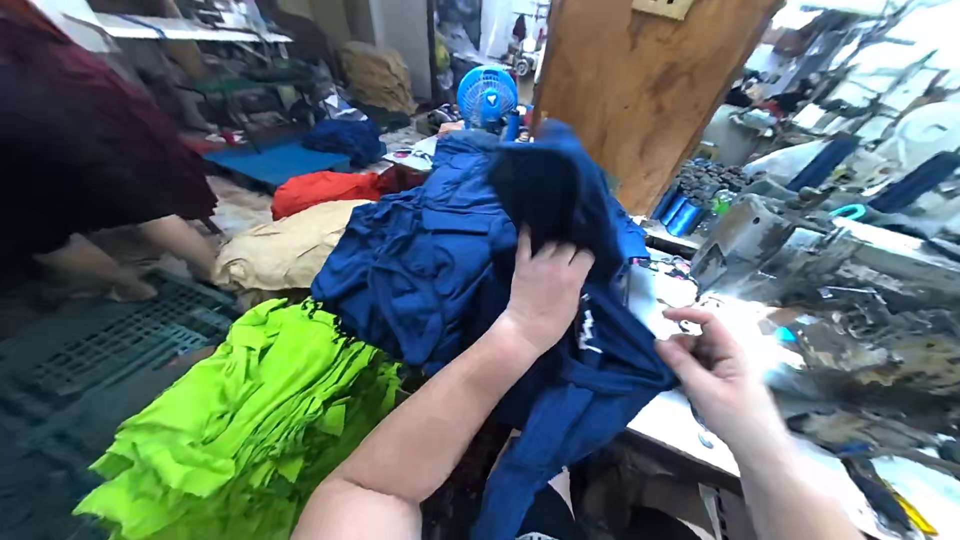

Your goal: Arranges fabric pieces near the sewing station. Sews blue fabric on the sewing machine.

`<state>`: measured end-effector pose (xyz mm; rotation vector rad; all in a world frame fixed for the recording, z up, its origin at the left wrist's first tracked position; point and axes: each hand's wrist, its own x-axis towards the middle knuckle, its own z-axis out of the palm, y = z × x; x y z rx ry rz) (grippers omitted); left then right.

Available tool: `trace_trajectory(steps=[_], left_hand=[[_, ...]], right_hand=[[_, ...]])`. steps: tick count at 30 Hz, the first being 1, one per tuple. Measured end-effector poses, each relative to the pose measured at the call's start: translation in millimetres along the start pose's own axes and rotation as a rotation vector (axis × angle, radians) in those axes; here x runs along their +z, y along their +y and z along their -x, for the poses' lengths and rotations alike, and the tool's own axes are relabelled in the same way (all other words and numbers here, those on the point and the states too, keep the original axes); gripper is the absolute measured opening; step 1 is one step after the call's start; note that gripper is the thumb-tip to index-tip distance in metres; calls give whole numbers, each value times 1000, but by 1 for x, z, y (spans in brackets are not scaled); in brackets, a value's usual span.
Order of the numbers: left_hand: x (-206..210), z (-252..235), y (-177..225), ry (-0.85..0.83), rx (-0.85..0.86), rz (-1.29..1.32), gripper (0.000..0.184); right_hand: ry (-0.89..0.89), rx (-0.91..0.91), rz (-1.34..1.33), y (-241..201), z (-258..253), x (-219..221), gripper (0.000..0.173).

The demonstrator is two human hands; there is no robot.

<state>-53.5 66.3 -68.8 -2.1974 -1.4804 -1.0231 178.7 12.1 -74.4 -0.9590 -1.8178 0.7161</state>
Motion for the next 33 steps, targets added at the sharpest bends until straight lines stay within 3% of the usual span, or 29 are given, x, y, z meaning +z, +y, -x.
trace_trajectory(steps=[2, 3, 5, 8, 10, 12, 16, 18, 21, 24, 26, 28, 30, 33], left_hand=[[37, 13, 3, -603, -12, 21, 25], [49, 21, 7, -706, 27, 20, 25], [54, 32, 18, -675, 112, 18, 21], [48, 38, 37, -417, 232, 56, 20], [42, 33, 46, -252, 273, 109, 25], [34, 31, 42, -166, 293, 81, 30], [22, 34, 8, -164, 323, 117, 33], [18, 29, 2, -180, 281, 341, 28], [23, 2, 13, -120, 113, 898, 21], [37, -35, 47, -32, -55, 1256, 22], [47, -60, 60, 95, 153, 1046, 15], [62, -83, 59, 179, 480, 599, 16], [91, -89, 60, 0, 600, 407, 14], [127, -71, 69, -477, 460, 337, 16]], right_hand=[[-119, 374, 74, 50, 28, 0, 35], [-229, 506, 132, 68, 40, 3, 37], [-300, 509, 299, 85, 54, 17, 38], [32, 3, 534, 86, 53, 37, 38], [154, -165, 577, 84, 34, 43, 33], [223, -238, 626, 86, 23, 39, 12], [211, -202, 506, 85, 18, 3, 16], [165, -192, 326, 89, 18, -3, 19], [144, -275, 25, 83, 14, 9, 19], [177, -399, -102, 66, 9, 20, 39], [245, -428, -30, 62, 5, 19, 43], [276, -336, 101, 70, 9, 11, 30], [196, -70, 114, 83, 26, 1, 23], [67, 257, -43, 95, 59, -7, 24]])
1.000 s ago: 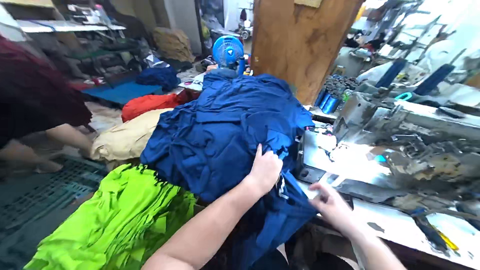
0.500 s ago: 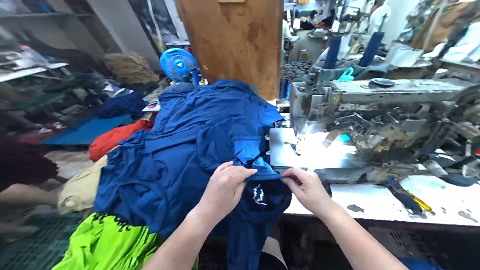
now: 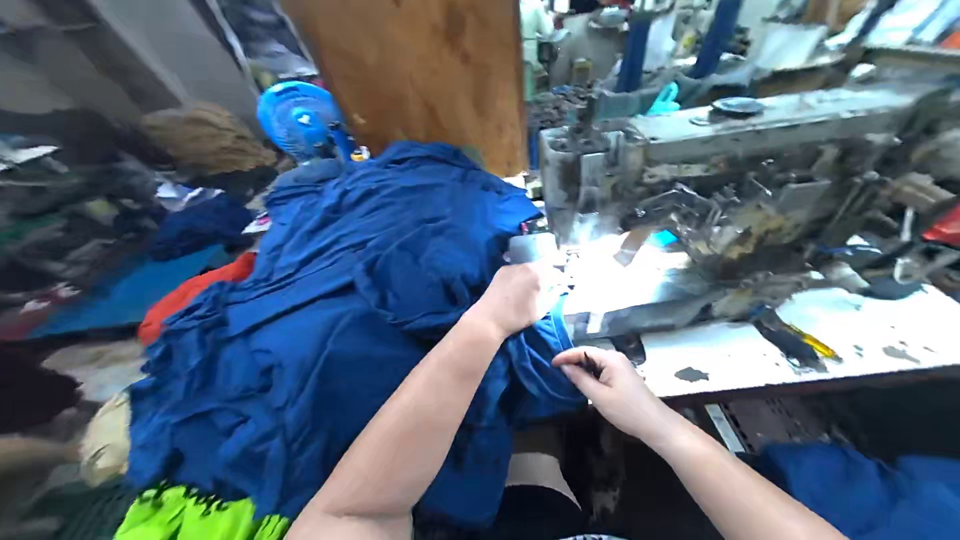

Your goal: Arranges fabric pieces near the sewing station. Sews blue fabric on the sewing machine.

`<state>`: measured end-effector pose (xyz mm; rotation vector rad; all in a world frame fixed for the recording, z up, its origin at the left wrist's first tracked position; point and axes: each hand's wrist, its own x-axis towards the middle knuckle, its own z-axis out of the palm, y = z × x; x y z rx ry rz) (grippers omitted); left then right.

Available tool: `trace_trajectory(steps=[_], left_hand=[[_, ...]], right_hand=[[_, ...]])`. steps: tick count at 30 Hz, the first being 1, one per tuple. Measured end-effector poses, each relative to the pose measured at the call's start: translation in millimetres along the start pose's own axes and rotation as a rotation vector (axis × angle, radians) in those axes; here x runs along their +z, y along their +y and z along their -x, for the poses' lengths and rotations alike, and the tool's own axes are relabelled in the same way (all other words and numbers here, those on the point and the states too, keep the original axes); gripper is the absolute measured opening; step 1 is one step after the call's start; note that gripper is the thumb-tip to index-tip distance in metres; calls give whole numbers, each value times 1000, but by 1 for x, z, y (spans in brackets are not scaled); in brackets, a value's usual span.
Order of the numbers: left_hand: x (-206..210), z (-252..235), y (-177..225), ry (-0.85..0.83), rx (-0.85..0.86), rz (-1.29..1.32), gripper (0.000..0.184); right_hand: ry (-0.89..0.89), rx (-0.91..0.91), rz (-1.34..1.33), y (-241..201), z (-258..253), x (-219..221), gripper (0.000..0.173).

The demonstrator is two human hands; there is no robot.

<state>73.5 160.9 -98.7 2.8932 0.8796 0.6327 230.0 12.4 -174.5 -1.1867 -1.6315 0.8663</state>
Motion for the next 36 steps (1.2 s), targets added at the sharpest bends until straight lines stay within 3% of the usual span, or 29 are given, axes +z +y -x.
trace_trajectory(steps=[4, 7, 8, 10, 20, 26, 31, 36], left_hand=[[-7, -7, 12, -141, -404, 97, 23], [-24, -38, 24, -347, -572, -10, 29], [-21, -46, 21, -327, -546, -22, 29], [13, -54, -12, -81, -381, -62, 24], [20, -56, -16, -46, -380, -9, 19], [9, -68, 1, -133, -625, 13, 26], [15, -60, -7, -115, -477, 11, 26], [14, -59, 1, -130, -520, -43, 25]], right_hand=[[39, 58, -155, 8, 22, -7, 23], [70, 128, -275, 1, 15, -23, 21], [92, 134, -298, 0, 10, -27, 21], [144, 105, -299, 2, 0, -29, 22], [216, -94, -126, 9, 8, -17, 24], [257, -69, -70, 6, -3, -16, 24], [234, -63, -57, 5, 11, -9, 24], [263, -63, -31, 8, 9, -14, 24]])
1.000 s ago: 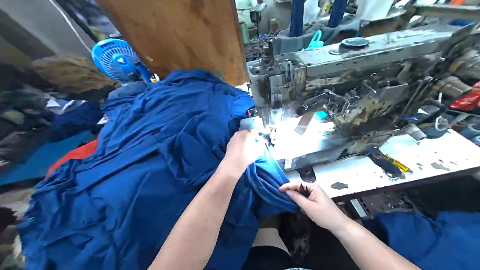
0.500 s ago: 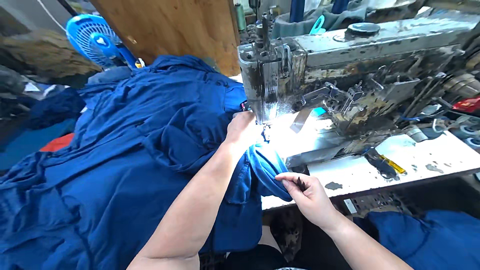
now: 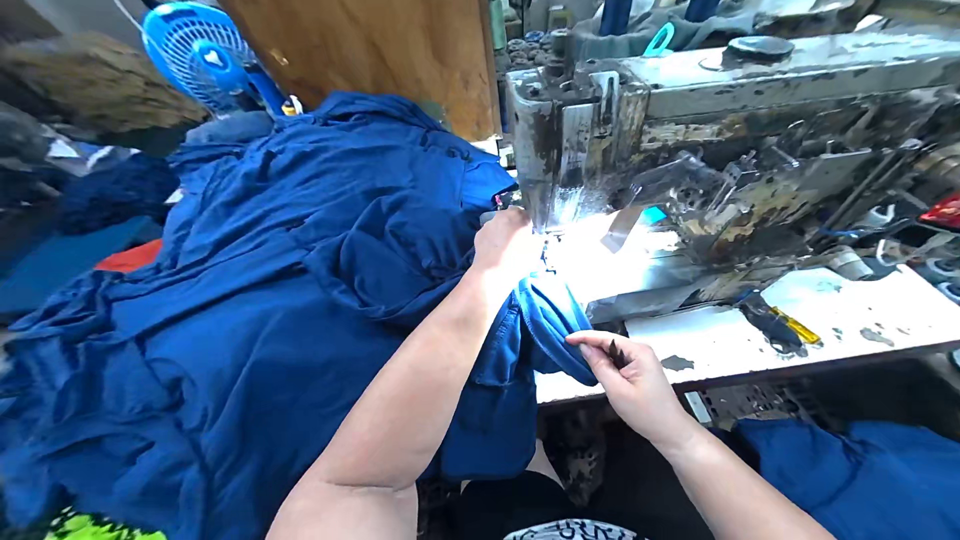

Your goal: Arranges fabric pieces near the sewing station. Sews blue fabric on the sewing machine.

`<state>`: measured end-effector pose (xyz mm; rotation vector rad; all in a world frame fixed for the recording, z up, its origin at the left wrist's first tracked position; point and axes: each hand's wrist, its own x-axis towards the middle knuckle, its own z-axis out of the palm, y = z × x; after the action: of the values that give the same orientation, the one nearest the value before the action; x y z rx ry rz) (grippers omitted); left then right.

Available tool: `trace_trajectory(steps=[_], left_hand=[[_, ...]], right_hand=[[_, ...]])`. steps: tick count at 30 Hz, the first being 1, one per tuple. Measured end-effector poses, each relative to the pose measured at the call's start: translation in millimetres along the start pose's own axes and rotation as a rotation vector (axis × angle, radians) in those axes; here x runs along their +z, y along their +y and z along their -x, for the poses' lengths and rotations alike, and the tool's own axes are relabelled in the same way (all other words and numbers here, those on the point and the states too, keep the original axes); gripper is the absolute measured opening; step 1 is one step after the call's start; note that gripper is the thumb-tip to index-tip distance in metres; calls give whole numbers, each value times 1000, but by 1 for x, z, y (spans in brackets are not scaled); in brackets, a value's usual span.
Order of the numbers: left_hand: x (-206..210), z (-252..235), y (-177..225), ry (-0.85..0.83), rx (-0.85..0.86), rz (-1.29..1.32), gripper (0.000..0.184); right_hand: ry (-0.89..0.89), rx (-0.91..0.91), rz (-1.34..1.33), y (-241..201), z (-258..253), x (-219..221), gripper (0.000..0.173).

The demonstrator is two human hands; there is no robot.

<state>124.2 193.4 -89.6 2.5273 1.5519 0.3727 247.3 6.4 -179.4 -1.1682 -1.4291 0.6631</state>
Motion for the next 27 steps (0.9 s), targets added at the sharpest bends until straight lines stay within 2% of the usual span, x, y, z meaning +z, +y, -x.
trace_trajectory(steps=[3, 8, 10, 12, 14, 15, 16, 19, 21, 24, 27], left_hand=[[-7, -7, 1, -28, -42, 21, 24], [-13, -29, -14, 31, 194, 113, 33], [-14, -25, -18, 76, 220, 52, 35], [-10, 2, -22, 159, 297, -57, 36], [-9, 50, -23, 190, 486, -67, 27], [-5, 71, -26, 158, 584, -38, 24], [-2, 89, -32, 114, 609, -23, 24], [-9, 110, -66, 69, 515, -16, 23], [-16, 114, -72, 42, 465, -61, 25], [-24, 121, -48, 82, 448, -95, 25], [-17, 119, -14, 178, 541, 24, 24]], right_hand=[[0, 17, -6, 4, -13, 5, 24], [25, 20, -11, 10, -34, 14, 24], [30, 38, -5, 8, -34, 14, 24], [12, 68, -10, 4, -26, 12, 26], [-13, 102, -44, 0, -19, 8, 27], [-25, 111, -54, -1, -17, 6, 26], [-36, 109, -57, -2, -17, 6, 26], [-80, 29, -30, -10, -23, 25, 25], [-73, -9, 33, -20, -29, 42, 26], [-73, 52, 28, -23, -29, 42, 26], [-74, 139, -112, -3, -18, 16, 22]])
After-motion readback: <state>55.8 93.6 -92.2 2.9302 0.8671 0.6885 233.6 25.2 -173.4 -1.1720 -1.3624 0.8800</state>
